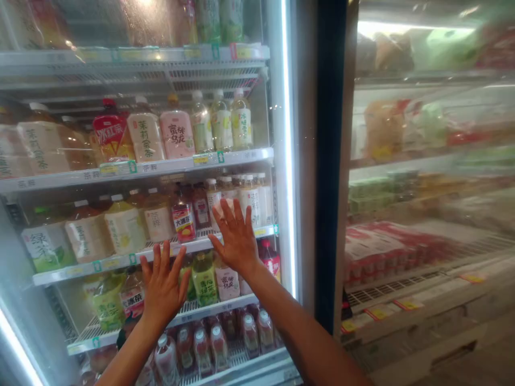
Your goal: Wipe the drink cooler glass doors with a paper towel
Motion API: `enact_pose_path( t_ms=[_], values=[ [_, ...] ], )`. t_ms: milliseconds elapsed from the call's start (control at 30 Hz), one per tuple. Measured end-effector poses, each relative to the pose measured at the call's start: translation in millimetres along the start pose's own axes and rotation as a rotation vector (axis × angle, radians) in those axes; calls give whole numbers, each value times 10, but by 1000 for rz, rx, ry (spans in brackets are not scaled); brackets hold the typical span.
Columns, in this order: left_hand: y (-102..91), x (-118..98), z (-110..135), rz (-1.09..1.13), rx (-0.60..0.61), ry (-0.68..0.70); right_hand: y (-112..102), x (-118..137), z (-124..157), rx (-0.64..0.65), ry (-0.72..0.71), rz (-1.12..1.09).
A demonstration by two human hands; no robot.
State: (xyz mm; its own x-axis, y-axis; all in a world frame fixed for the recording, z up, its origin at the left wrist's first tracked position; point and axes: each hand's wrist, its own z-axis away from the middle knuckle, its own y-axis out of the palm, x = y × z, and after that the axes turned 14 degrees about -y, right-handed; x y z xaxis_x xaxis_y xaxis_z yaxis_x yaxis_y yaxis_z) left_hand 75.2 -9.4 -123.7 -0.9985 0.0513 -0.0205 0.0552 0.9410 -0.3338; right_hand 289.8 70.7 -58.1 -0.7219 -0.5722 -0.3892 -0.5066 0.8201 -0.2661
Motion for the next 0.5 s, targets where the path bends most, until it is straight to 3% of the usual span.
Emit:
enact_pose_path(
  t_ms=[100, 267, 333, 400, 500],
  values=[
    [40, -174, -40, 12, 8, 17, -24, -72, 61, 0, 31, -12],
    [132, -238, 40, 7, 12, 30, 191, 529, 1255, 16, 76, -40],
    [159, -224, 63, 5, 12, 27, 243, 683, 1597, 32, 46, -51],
    [172, -211, 68, 0, 13, 28, 225, 638, 1602, 48, 43, -59],
    [171, -206, 60, -1, 7, 32, 86, 228, 1037, 24, 92, -43]
  ],
)
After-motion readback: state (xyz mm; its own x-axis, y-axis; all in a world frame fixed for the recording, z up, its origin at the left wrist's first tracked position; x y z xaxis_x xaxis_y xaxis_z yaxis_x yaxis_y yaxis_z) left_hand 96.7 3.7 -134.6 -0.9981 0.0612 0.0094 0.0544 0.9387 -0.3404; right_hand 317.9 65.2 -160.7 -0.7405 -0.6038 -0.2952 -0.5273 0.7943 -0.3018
